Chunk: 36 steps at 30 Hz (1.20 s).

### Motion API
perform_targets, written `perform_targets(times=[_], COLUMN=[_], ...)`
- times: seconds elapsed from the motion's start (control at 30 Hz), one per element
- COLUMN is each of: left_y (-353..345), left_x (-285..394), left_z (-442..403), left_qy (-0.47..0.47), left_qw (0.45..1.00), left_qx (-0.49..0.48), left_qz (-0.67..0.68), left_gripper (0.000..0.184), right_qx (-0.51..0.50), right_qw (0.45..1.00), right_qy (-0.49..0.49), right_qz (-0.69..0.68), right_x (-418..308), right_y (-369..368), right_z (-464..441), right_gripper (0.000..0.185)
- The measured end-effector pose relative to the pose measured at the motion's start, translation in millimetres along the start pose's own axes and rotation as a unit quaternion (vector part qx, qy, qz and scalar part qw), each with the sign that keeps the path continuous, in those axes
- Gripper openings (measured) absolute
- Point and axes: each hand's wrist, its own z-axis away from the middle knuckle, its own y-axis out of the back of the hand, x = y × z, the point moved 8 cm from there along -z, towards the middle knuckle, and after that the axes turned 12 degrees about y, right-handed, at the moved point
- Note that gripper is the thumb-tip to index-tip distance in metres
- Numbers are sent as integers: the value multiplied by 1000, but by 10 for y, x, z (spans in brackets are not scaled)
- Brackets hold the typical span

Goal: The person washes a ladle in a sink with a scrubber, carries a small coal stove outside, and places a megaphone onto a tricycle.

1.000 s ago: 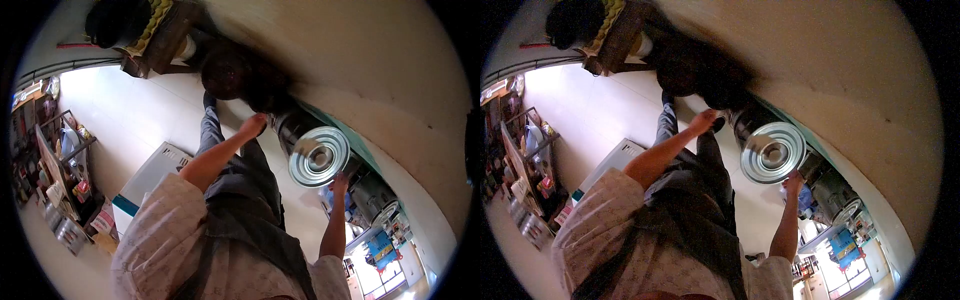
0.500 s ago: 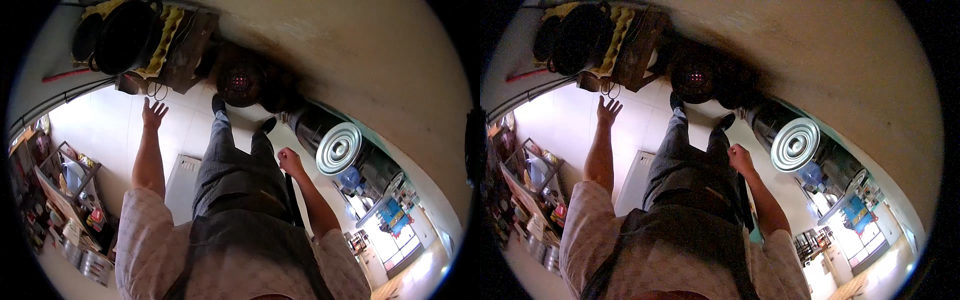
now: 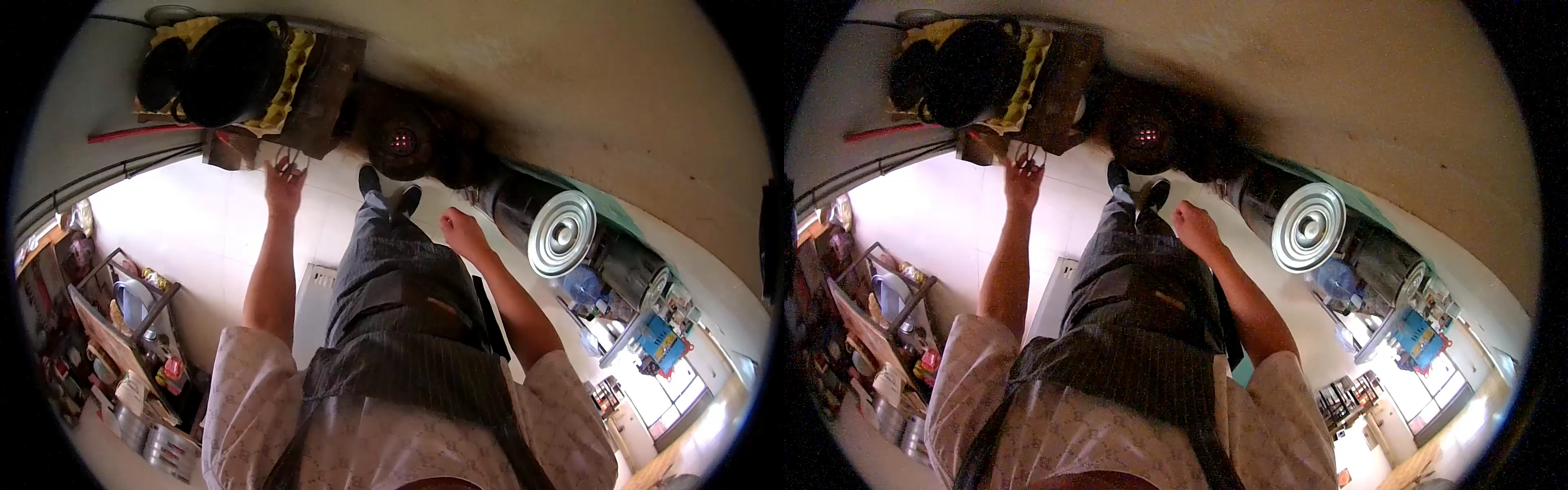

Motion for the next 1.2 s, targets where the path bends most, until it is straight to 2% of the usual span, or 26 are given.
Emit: perform_targets(times=[0.03,0.1,0.17,0.23,0.27,0.37,0.43,0.5,0.53,0.57,0.6,0.67,0.7,0.73,0.77,0.83,0.87,0.9,0.93,0.97,1.03,1.07,1.1,1.17,1.2], left_y=[46,-25,-395,-780,-932,-1331,-1373,-1451,-1565,-1505,-1571,-1649,-1722,-1782,-1741,-1613,-1522,-1383,-1235,-1090,-542,-199,-15,624,1031], left_x=[-57,-190,-307,-431,-512,-805,-1108,-1343,-1424,-1544,-1651,-1797,-1924,-2033,-2043,-2131,-2076,-1943,-1793,-1657,-1339,-1148,-959,-596,-432], left_z=[-61,7,421,967,1220,1854,2029,2157,2270,2201,2222,2265,2287,2312,2260,2141,2090,2030,1956,1889,1640,1500,1500,1331,1222], left_qy=[-1,-28,-73,-132,-150,-176,-176,-204,-221,-212,-190,-164,-151,-139,-137,-93,-91,-94,-97,-88,-73,-70,-53,-50,-5], left_qw=[999,995,989,972,961,909,876,771,702,716,696,675,657,636,635,677,678,646,611,610,596,581,593,579,598], left_qx=[-13,-66,-56,-38,-40,-6,-6,30,42,10,-8,-27,-99,-169,-169,-239,-239,-200,-161,-157,-117,-82,-66,-44,-11], left_qz=[-33,-63,-118,-190,-228,-379,-448,-603,-675,-665,-692,-719,-732,-740,-741,-689,-689,-731,-769,-772,-791,-807,-801,-813,-801], left_gripper=[27,18,15,15,14,11,8,12,17,18,18,18,19,21,21,27,27,29,30,29,29,28,27,28,28], right_qx=[-7,5,21,81,89,75,-50,-63,-70,-76,-92,-88,-87,-98,-98,-118,-119,-128,-132,-136,-95,-156,-52,-69,-72], right_qw=[999,998,994,973,970,959,908,892,857,816,784,771,762,793,792,888,887,925,941,954,995,977,987,976,976], right_qy=[27,61,101,150,159,148,53,39,-2,-43,-74,-71,-63,-45,-46,-102,-104,-90,-84,-79,-29,-14,15,-43,-47], right_qz=[19,-6,-30,-153,-158,-229,-413,-447,-511,-571,-609,-626,-639,-600,-601,-433,-433,-346,-302,-256,28,143,154,201,202], right_x=[-91,-317,-641,-1001,-1152,-1365,-1316,-1221,-1078,-934,-770,-535,-526,-526,-503,-247,-36,334,410,478,284,272,293,143,49], right_y=[-29,-38,-11,105,149,181,-93,-163,-259,-365,-520,-620,-594,-548,-523,-468,-569,-810,-856,-896,-591,-587,-532,-343,-284], right_z=[-79,-223,-294,-319,-308,-225,-127,8,67,108,114,163,197,217,210,151,14,-208,-295,-377,-433,-494,-545,-538,-552], right_gripper=[23,25,28,37,37,45,37,39,39,40,39,39,40,40,40,23,23,20,18,16,15,17,24,30,30])
